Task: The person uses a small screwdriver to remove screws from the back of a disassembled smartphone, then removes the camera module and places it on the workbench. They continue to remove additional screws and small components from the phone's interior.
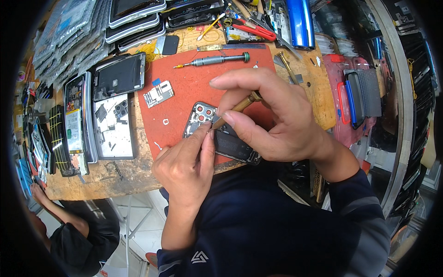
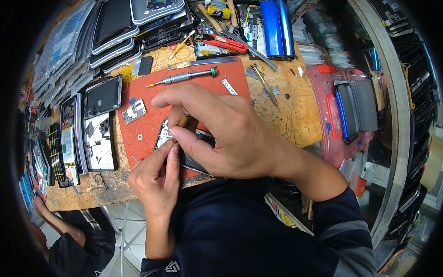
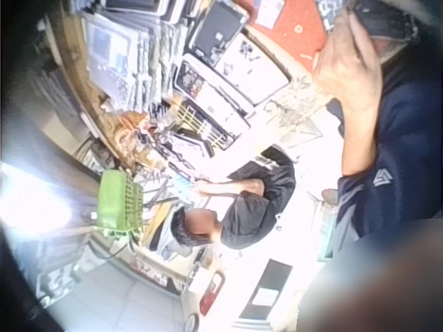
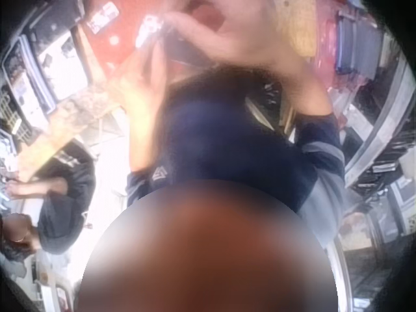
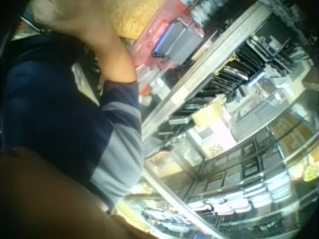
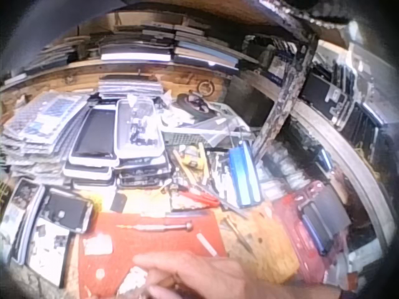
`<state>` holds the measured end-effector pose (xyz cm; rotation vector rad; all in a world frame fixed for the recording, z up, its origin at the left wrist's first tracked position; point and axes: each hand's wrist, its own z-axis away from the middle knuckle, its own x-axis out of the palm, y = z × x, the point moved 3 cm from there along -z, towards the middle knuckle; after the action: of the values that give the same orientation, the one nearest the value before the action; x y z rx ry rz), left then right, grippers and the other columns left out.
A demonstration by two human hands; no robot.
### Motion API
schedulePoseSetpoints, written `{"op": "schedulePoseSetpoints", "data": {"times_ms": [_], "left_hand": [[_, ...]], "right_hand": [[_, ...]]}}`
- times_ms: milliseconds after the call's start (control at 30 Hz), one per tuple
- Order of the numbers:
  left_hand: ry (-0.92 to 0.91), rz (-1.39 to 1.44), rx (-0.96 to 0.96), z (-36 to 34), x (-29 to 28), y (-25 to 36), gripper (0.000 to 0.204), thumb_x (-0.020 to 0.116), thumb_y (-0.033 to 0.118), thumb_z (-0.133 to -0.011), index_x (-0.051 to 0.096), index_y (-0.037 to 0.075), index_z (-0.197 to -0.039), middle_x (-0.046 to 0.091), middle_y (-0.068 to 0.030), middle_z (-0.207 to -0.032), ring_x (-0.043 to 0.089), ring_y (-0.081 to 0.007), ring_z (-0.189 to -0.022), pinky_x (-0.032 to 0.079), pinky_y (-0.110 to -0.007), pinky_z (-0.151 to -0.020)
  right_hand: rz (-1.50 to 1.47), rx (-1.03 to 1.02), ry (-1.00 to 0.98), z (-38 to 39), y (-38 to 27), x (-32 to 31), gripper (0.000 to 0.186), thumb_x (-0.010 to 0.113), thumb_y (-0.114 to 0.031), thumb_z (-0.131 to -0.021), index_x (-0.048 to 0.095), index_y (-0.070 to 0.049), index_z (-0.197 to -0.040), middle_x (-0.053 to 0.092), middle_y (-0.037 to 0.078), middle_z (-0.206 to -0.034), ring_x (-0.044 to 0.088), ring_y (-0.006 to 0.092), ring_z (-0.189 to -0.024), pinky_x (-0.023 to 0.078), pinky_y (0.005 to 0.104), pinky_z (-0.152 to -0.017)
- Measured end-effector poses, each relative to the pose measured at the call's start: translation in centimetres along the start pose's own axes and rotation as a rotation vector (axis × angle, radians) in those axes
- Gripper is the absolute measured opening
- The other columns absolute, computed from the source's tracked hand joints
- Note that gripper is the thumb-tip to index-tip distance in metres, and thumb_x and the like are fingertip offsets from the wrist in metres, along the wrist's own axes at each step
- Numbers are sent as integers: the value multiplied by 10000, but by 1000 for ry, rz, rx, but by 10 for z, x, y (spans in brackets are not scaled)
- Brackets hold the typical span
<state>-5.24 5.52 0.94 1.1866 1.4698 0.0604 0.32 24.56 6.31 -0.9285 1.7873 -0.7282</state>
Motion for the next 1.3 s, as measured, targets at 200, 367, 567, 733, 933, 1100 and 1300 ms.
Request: {"op": "schedulePoseSetpoints", "data": {"times_ms": [200, 367, 567, 733, 933, 1100, 1300], "left_hand": [[9, 4, 11, 0, 1, -1, 138, 879, 129, -903, 874, 95, -1037, 754, -90, -714, 671, -236, -550, 420, -352, -543], [1, 15, -4, 0, 1, -1, 170, 894, 134, -881, 875, 94, -1045, 719, -72, -667, 641, -215, -522, 408, -346, -539], [-12, 23, 0, 0, 0, 0, 219, 907, 145, -853, 874, 97, -1065, 653, -37, -597, 594, -188, -489, 394, -339, -535], [-17, 17, -8, 0, 0, 0, 225, 902, 134, -848, 872, 99, -1068, 645, -34, -588, 593, -189, -486, 394, -337, -535], [-8, 21, 3, -1, 0, 1, 217, 894, 126, -852, 871, 103, -1066, 648, -39, -593, 597, -191, -490, 396, -339, -534], [-14, 11, 5, -1, -1, 1, 208, 891, 123, -854, 870, 103, -1059, 651, -42, -599, 602, -194, -494, 400, -341, -535], [-13, 10, -1, -1, -1, 1, 211, 891, 121, -849, 872, 104, -1059, 645, -45, -595, 596, -203, -492, 402, -347, -535]], "right_hand": [[46, -58, 13, -2, -1, 0, 433, 735, 76, -969, 645, 61, -1392, 776, 107, -985, 787, 173, -901, 617, 283, -786], [30, -42, 13, -2, -1, 0, 436, 740, 78, -961, 650, 58, -1388, 779, 104, -970, 790, 177, -890, 612, 291, -794], [91, -77, 31, -2, -2, -3, 437, 746, 88, -947, 661, 53, -1374, 787, 108, -961, 801, 187, -880, 625, 297, -778], [151, -109, 34, -2, 1, -2, 446, 749, 99, -941, 667, 45, -1376, 795, 122, -989, 814, 206, -882, 647, 305, -717], [190, -141, 29, -1, 2, 4, 433, 760, 112, -927, 693, 52, -1351, 800, 141, -1047, 823, 231, -895, 659, 310, -711], [157, -172, 32, -1, 4, 8, 431, 734, 74, -915, 658, 52, -1339, 765, 185, -1149, 783, 343, -947, 635, 413, -781], [199, -208, 10, -5, 3, 10, 378, 768, 66, -915, 720, 13, -1287, 777, 139, -1055, 781, 289, -860, 620, 375, -738]]}}
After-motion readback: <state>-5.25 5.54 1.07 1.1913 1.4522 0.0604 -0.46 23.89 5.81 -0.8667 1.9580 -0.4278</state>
